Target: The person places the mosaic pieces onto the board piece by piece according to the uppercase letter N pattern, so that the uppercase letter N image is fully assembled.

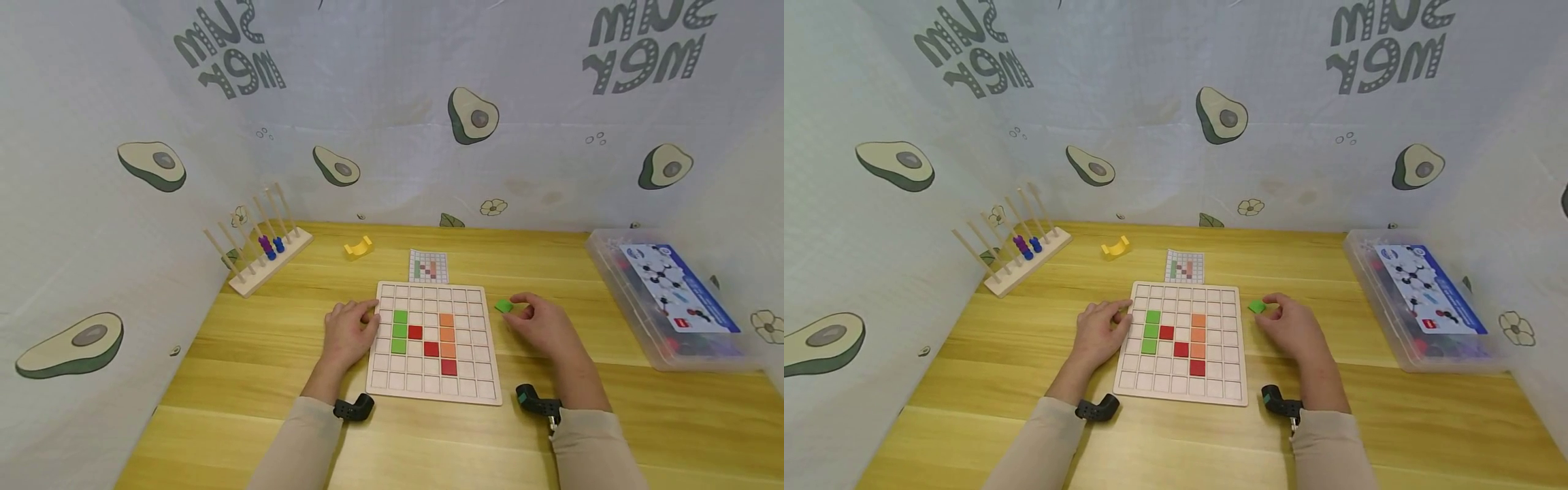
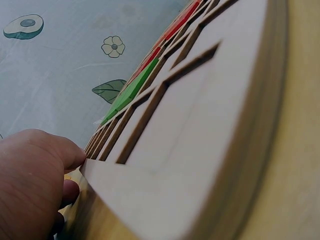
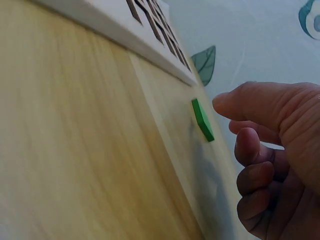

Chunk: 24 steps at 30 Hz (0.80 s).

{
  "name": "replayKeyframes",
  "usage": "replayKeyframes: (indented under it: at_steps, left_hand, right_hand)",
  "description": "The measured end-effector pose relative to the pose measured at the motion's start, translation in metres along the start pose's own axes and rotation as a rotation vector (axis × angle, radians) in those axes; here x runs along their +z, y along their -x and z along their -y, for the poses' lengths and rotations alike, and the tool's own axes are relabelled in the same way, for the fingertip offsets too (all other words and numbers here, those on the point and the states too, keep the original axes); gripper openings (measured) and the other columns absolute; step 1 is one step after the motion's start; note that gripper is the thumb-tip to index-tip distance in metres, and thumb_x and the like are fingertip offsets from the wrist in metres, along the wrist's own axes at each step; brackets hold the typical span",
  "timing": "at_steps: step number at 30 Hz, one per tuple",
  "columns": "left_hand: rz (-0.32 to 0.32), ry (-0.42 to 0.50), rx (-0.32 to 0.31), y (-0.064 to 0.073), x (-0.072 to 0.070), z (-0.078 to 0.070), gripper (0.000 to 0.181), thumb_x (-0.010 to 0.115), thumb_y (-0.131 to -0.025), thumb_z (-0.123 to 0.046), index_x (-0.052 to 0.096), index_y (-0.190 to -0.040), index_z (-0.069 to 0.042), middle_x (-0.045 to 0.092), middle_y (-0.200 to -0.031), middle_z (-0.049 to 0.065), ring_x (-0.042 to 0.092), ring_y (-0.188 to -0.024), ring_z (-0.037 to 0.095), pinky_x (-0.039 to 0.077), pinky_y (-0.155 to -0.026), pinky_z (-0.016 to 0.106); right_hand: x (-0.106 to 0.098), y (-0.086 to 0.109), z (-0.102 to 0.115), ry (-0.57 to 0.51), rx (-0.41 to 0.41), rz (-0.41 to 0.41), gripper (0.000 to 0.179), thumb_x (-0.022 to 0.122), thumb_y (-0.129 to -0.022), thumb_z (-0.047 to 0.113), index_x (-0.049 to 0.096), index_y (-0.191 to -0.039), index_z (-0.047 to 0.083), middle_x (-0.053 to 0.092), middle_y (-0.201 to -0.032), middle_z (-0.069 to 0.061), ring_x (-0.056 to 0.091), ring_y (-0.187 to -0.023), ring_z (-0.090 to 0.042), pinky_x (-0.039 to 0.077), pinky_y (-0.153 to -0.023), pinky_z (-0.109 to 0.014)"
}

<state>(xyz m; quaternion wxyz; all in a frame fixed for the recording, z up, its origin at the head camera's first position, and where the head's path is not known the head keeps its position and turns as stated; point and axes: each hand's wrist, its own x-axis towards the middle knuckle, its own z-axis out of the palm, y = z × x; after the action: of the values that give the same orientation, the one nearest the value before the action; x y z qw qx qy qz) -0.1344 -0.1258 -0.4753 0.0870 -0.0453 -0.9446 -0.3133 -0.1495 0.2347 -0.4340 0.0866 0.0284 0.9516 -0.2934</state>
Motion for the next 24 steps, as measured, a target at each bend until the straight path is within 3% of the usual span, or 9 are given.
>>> replayKeyframes:
  at_steps: [11, 24]
  left_hand:
    - [-0.001, -0.001, -0.001, -0.0003, 0.0013, 0.0021, 0.034, 0.066, -0.097, -0.030, 0.072, -0.128, -0.019, 0.063, -0.084, -0.003, 0.049, -0.085, 0.018, 0.032, -0.081, 0.037]
    - [-0.012, 0.007, 0.007, 0.0005, 0.0000, 0.0000, 0.034, 0.067, -0.097, -0.029, 0.073, -0.128, -0.018, 0.064, -0.084, -0.001, 0.050, -0.085, 0.019, 0.031, -0.081, 0.036]
  right_hand:
    - [0.0031, -0.0021, -0.0050, 0.004, 0.059, -0.007, 0.051, 0.066, -0.097, 0.035, 0.057, -0.136, 0.003, 0.060, -0.094, -0.011, 0.053, -0.075, -0.022, 0.041, -0.061, -0.030]
    - [0.0066, -0.0038, -0.0039, 0.029, 0.070, -0.018, 0.050, 0.067, -0.097, 0.036, 0.058, -0.132, 0.002, 0.062, -0.095, -0.013, 0.055, -0.078, -0.023, 0.040, -0.062, -0.030]
